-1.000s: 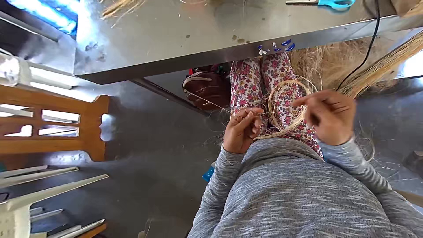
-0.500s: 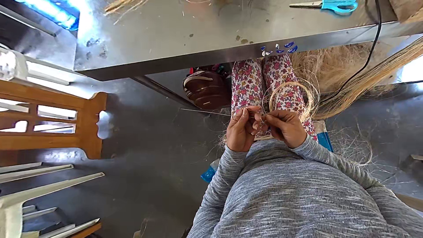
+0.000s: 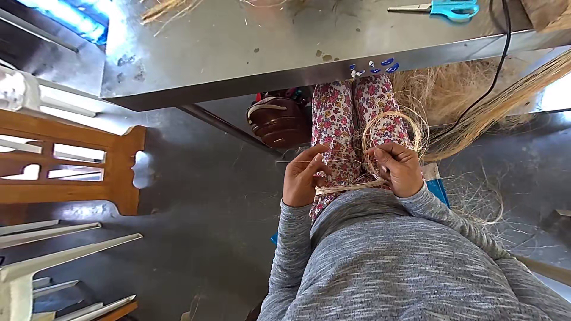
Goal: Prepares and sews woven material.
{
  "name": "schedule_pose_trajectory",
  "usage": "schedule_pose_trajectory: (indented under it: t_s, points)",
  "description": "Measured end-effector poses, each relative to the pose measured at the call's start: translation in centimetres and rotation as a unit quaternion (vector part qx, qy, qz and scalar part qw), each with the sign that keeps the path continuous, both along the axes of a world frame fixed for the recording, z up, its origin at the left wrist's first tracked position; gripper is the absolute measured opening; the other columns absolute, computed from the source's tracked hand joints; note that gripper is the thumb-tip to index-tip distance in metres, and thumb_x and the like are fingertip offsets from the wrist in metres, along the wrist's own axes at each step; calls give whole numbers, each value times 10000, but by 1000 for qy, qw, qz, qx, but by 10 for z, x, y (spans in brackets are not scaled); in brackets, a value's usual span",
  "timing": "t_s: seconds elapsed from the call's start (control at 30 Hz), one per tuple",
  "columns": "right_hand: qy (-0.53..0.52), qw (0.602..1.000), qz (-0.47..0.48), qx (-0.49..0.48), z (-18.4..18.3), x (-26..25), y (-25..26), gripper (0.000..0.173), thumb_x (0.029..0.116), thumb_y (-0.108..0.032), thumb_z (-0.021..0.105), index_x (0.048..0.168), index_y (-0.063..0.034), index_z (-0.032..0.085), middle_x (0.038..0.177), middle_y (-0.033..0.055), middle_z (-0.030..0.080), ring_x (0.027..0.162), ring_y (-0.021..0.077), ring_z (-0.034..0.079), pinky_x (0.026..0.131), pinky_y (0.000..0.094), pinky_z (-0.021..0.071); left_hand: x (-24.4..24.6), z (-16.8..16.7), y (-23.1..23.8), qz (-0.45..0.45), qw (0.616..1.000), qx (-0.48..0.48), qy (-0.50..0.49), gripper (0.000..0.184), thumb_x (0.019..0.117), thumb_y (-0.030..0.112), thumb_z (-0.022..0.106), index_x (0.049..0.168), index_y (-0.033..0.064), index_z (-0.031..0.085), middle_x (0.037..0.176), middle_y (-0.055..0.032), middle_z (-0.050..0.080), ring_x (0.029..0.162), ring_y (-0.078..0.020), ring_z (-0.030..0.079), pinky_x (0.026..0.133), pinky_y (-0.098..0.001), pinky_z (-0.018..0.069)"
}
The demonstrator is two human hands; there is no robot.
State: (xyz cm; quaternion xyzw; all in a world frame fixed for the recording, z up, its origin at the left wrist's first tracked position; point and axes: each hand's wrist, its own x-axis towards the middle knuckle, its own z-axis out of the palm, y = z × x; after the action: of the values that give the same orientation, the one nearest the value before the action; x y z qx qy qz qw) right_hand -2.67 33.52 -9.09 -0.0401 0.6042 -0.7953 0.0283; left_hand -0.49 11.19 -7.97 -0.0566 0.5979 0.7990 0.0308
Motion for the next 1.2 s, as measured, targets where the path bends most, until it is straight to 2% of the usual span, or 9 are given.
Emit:
schedule_pose_trajectory:
  t_s: [0.17, 0.3, 0.47, 0.53, 0.67, 0.83, 0.97, 1.03, 1.2]
  points:
    - [0, 1000, -4, -12, -2, 0, 0, 174, 994, -9, 575, 991, -50, 744, 772, -77, 699, 472, -64, 438, 426, 124, 376, 0, -1, 13, 112, 984, 136, 18, 239, 982, -53, 521, 964, 66, 727, 927, -32, 747, 728, -48, 689, 691, -189, 592]
    - [-5, 1000, 1, -10, -3, 1, 0, 173, 998, -14, 570, 997, -57, 737, 776, -81, 695, 467, -66, 429, 419, 120, 365, -1, -5, 16, 124, 965, 230, 38, 282, 975, -61, 517, 1000, 95, 750, 1006, -40, 762, 852, -75, 724, 807, -208, 599]
    - [-16, 1000, 22, 1, -5, 2, 1, 164, 988, -5, 581, 992, -58, 736, 725, -93, 671, 461, -70, 427, 417, 118, 364, -3, 0, 23, 184, 957, 223, 23, 345, 1073, 32, 395, 981, 110, 719, 942, 0, 755, 773, -35, 705, 716, -162, 587]
    - [-12, 999, 24, 25, -4, 3, 2, 158, 979, 13, 589, 996, -33, 739, 772, -68, 708, 482, -71, 461, 433, 117, 385, -3, -1, 22, 182, 963, 194, 40, 339, 1080, 76, 411, 975, 108, 732, 913, 3, 752, 725, -23, 680, 656, -151, 562]
    - [170, 964, -55, 198, -10, -1, 13, 138, 953, -60, 677, 1015, 39, 751, 1077, 92, 698, 753, -6, 602, 654, 138, 521, -2, -5, 16, 131, 981, 55, 131, 288, 1034, 106, 505, 944, 135, 778, 1001, 13, 767, 918, -59, 701, 815, -229, 573]
    - [296, 924, -71, 230, 0, 0, 15, 164, 959, -83, 669, 971, 54, 761, 869, 96, 674, 742, 20, 603, 678, 140, 517, -3, 13, 34, 3, 993, 68, 96, 286, 1023, 122, 519, 913, 136, 783, 1031, -25, 778, 829, -56, 713, 699, -203, 579]
    - [274, 941, 2, 200, -2, 2, 15, 167, 961, -66, 644, 950, 73, 735, 810, 71, 691, 694, -12, 587, 648, 132, 500, -9, 15, 54, -54, 989, 122, 65, 293, 1019, 116, 492, 932, 105, 772, 1143, -98, 761, 1037, -145, 726, 850, -288, 593]
    - [252, 945, 26, 209, -3, 3, 20, 155, 953, -51, 640, 946, 73, 732, 820, 71, 699, 684, -16, 591, 643, 133, 506, -12, 16, 62, -20, 989, 134, 57, 289, 1018, 81, 491, 918, 110, 761, 1034, -79, 779, 956, -144, 746, 856, -305, 609]
    - [205, 936, 44, 282, -16, 9, 41, 152, 949, -73, 639, 939, 36, 744, 823, 52, 719, 661, -2, 616, 638, 170, 543, -41, -61, 40, 179, 959, -131, 176, 195, 1009, 41, 521, 965, 4, 708, 958, -6, 728, 901, -51, 669, 843, -254, 555]
